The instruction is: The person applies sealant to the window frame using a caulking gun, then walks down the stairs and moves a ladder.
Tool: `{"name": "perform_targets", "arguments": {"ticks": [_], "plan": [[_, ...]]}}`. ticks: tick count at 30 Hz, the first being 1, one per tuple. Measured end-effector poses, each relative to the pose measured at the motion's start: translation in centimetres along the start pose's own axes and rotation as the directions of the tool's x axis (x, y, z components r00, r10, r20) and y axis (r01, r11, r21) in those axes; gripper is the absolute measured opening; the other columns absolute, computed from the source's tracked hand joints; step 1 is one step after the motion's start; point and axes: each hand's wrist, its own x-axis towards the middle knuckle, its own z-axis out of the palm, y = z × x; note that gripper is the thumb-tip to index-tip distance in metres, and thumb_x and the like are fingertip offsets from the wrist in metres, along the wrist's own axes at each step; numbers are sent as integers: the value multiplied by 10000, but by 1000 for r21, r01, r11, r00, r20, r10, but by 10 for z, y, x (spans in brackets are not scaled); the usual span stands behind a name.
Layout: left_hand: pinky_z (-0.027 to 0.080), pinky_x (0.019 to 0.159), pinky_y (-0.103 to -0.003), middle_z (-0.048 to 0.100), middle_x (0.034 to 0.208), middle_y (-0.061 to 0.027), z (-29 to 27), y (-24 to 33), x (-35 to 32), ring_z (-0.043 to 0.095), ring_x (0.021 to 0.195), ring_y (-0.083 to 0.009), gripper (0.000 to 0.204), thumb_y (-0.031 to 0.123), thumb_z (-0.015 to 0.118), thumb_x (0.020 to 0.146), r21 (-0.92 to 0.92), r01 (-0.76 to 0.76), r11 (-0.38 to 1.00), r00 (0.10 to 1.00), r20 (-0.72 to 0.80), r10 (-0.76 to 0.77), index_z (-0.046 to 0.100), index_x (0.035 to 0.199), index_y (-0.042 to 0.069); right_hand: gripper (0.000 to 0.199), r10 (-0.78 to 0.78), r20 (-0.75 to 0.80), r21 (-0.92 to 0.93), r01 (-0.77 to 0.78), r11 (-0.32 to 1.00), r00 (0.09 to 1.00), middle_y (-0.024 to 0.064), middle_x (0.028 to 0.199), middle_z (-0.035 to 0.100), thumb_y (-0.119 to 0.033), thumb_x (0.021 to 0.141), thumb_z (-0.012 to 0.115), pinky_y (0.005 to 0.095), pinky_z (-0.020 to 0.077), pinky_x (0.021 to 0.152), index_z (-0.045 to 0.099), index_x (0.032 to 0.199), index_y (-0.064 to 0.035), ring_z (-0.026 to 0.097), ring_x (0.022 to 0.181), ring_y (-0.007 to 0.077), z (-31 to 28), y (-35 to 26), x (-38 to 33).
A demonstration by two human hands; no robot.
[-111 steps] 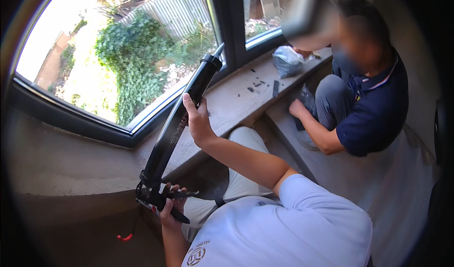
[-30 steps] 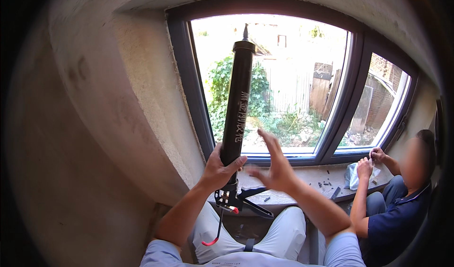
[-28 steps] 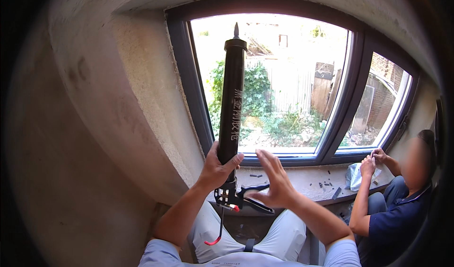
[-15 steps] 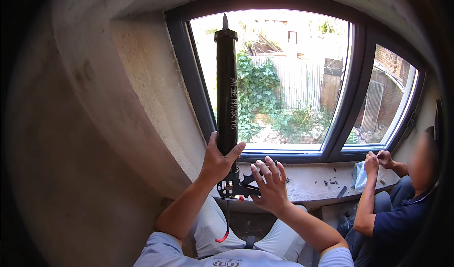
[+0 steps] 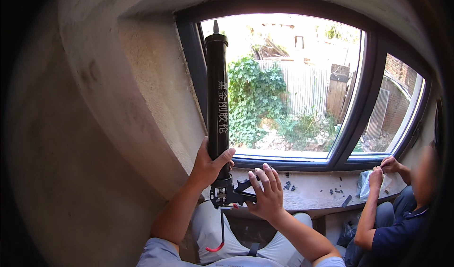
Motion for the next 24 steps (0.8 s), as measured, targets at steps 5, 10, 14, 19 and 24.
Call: {"name": "perform_targets", "arguments": {"ticks": [5, 10, 14, 19, 24], "plan": [[542, 594, -279, 608, 872, -45, -10, 0, 6, 656, 683, -139, 375, 209, 768, 918, -51, 40, 998, 999, 0, -40, 490, 1104, 39, 804, -45, 43, -30, 46, 998, 998, 177, 1335, 541, -273, 605, 771, 552, 354, 1158, 572, 1357, -67, 467, 1343, 394, -3, 1, 16], [548, 603, -284, 606, 872, -44, -16, -2, 11, 656, 685, -141, 390, 230, 775, 913, -92, 29, 995, 1000, -3, -30, 491, 1101, 40, 752, -86, 28, -69, 88, 994, 996, 168, 1290, 574, -310, 626, 762, 547, 384, 1137, 600, 1319, -65, 512, 1290, 389, -6, 4, 27], [550, 601, -281, 608, 867, -48, -18, -1, 18, 657, 675, -142, 401, 242, 781, 908, -116, 28, 993, 999, -15, -30, 491, 1096, 40, 724, -95, 34, -95, 98, 991, 995, 163, 1278, 579, -315, 636, 763, 548, 386, 1133, 612, 1299, -68, 521, 1272, 384, -6, 4, 35], [541, 582, -274, 618, 856, -50, -20, 1, 21, 659, 664, -140, 399, 251, 780, 908, -115, 5, 993, 1000, -6, -5, 493, 1089, 41, 699, -106, 32, -105, 109, 988, 994, 164, 1264, 582, -330, 656, 758, 552, 392, 1127, 619, 1289, -68, 526, 1268, 385, -8, 4, 41], [534, 577, -268, 622, 842, -45, -20, 2, 24, 660, 671, -134, 392, 271, 779, 910, -107, 1, 994, 1000, -12, -2, 505, 1074, 44, 658, -111, 35, -116, 114, 987, 993, 175, 1253, 585, -389, 715, 718, 560, 403, 1112, 631, 1275, -55, 543, 1245, 391, -9, 6, 46]]}}
